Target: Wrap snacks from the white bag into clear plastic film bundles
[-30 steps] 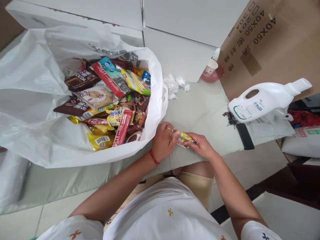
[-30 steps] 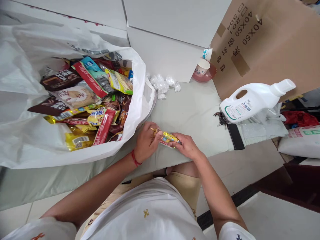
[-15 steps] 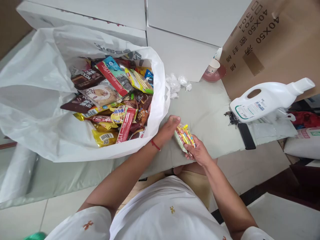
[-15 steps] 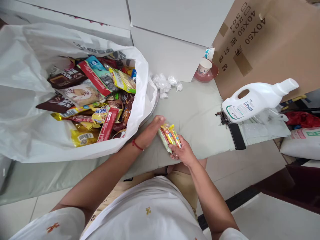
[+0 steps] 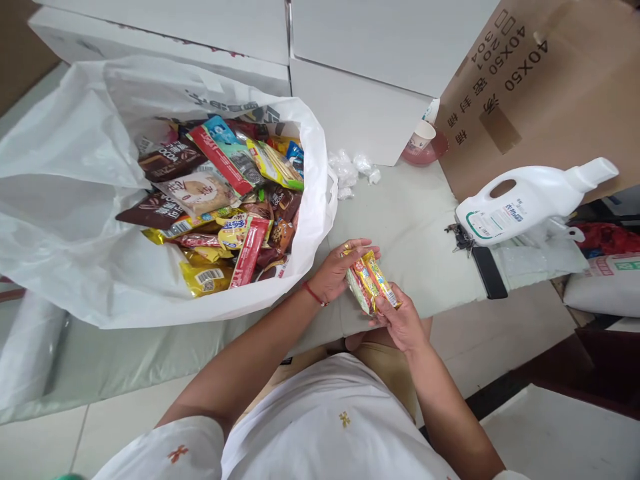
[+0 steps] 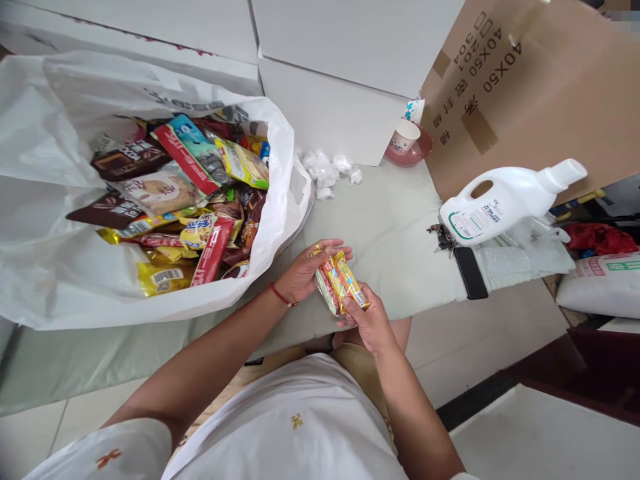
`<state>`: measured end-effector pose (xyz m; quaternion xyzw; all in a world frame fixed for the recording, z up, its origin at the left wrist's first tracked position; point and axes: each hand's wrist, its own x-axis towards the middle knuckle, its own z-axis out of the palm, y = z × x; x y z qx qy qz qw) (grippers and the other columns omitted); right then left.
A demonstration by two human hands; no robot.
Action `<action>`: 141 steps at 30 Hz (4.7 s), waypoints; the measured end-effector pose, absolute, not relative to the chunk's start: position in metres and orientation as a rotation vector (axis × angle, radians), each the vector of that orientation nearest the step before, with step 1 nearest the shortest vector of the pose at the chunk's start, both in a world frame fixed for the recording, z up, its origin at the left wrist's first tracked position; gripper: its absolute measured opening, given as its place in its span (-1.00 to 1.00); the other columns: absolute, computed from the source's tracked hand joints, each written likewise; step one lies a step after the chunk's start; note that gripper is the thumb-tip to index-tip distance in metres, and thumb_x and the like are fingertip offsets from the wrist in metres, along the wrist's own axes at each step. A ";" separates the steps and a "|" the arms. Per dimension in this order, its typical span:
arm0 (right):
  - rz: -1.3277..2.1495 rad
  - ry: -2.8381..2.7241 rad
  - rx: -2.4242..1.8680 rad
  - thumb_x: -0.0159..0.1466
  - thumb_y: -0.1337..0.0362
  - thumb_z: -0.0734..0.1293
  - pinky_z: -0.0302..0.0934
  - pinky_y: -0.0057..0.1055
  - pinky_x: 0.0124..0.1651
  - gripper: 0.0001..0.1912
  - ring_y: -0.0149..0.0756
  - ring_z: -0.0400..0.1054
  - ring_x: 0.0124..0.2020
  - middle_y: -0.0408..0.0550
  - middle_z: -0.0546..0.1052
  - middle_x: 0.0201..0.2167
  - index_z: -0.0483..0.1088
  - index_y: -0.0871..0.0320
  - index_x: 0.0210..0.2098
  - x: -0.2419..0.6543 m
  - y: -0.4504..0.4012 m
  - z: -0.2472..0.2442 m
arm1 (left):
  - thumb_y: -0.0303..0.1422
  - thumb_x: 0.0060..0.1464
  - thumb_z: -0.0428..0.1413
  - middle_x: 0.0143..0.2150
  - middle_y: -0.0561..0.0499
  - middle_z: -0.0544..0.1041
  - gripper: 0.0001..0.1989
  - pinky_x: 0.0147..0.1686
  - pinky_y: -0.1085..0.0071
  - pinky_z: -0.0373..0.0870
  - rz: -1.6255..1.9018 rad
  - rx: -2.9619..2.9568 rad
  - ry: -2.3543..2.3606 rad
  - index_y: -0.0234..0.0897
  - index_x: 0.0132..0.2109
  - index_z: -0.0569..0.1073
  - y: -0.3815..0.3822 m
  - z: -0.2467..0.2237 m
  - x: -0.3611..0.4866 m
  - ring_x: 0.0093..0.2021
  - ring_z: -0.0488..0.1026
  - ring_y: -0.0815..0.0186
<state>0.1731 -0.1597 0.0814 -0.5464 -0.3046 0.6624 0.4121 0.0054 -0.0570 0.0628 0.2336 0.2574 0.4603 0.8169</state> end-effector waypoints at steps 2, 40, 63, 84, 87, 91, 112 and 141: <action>1.604 -0.683 -1.393 0.07 -0.08 0.59 0.47 -0.37 -0.36 -0.47 -0.38 0.43 -0.46 -0.15 0.55 -0.34 0.48 0.05 -0.12 0.173 -0.164 0.083 | 0.02 0.13 0.26 0.24 -0.18 0.51 -0.45 0.17 0.13 0.42 0.971 0.491 0.557 -0.19 0.13 0.47 -0.056 0.059 0.003 0.31 0.40 0.03; 0.956 -1.387 -1.819 0.25 -0.08 0.38 0.05 -0.42 -0.44 -0.59 -0.37 0.18 -0.53 -0.22 0.37 -0.59 0.53 0.16 -0.20 0.239 -0.098 0.051 | -0.02 0.44 -0.17 -0.54 0.10 0.44 -0.47 -0.41 0.48 0.29 0.703 1.374 0.566 -0.30 0.16 0.47 -0.140 0.079 -0.025 -0.54 0.32 0.42; 0.851 -1.229 -1.299 0.14 0.12 0.48 0.06 -0.49 -0.49 -0.76 -0.48 0.11 -0.55 -0.25 0.39 -0.45 0.46 0.07 -0.27 0.168 0.064 0.108 | 0.05 0.31 0.04 -0.28 -0.04 0.55 -0.54 -0.36 0.43 0.29 0.768 1.064 0.905 -0.30 -0.15 0.52 -0.186 0.066 -0.090 -0.38 0.37 0.38; 1.334 -0.466 -1.228 -0.13 0.31 0.60 -0.04 -0.62 -0.63 -0.62 -0.57 0.09 -0.59 -0.32 0.34 -0.54 0.44 0.11 -0.35 0.160 -0.065 0.062 | -0.08 0.12 0.28 0.07 -0.16 0.50 -0.49 0.23 0.11 0.29 1.221 1.298 1.206 -0.25 0.11 0.41 -0.075 0.033 -0.022 0.12 0.43 0.09; 1.353 -0.465 -1.253 -0.15 0.31 0.60 -0.08 -0.65 -0.67 -0.60 -0.59 0.07 -0.61 -0.31 0.35 -0.53 0.41 0.11 -0.36 0.164 -0.068 0.072 | -0.16 0.26 0.16 0.35 -0.17 0.34 -0.52 0.42 0.07 0.06 1.273 1.565 1.250 -0.19 0.25 0.37 -0.081 0.042 -0.027 0.40 0.22 0.04; 1.388 -0.574 -1.327 -0.10 0.22 0.60 -0.11 -0.66 -0.70 -0.62 -0.60 0.04 -0.62 -0.28 0.34 -0.52 0.45 0.12 -0.35 0.159 -0.079 0.083 | -0.14 0.19 0.25 0.23 -0.17 0.45 -0.46 0.24 0.15 0.29 1.280 1.443 1.179 -0.18 0.25 0.39 -0.089 0.057 -0.026 0.14 0.44 0.10; 1.100 -0.774 -1.278 0.05 0.14 0.62 -0.02 -0.53 -0.60 -0.70 -0.52 0.03 -0.59 -0.26 0.30 -0.52 0.48 0.04 -0.34 0.184 -0.094 0.121 | 0.10 0.03 0.29 -0.53 0.19 0.16 -0.48 -0.46 0.45 -0.04 0.899 1.058 0.713 -0.27 -0.39 0.36 -0.080 0.076 -0.043 -0.49 0.06 0.47; 1.007 -0.854 -1.393 0.17 0.03 0.54 0.23 -0.40 -0.33 -0.73 -0.37 0.27 -0.42 -0.20 0.42 -0.44 0.49 0.03 -0.32 0.160 -0.110 0.095 | 0.00 0.04 0.30 -0.45 0.13 0.34 -0.59 -0.46 0.47 0.18 1.178 0.752 0.963 -0.23 -0.31 0.38 -0.086 0.061 -0.027 -0.45 0.27 0.42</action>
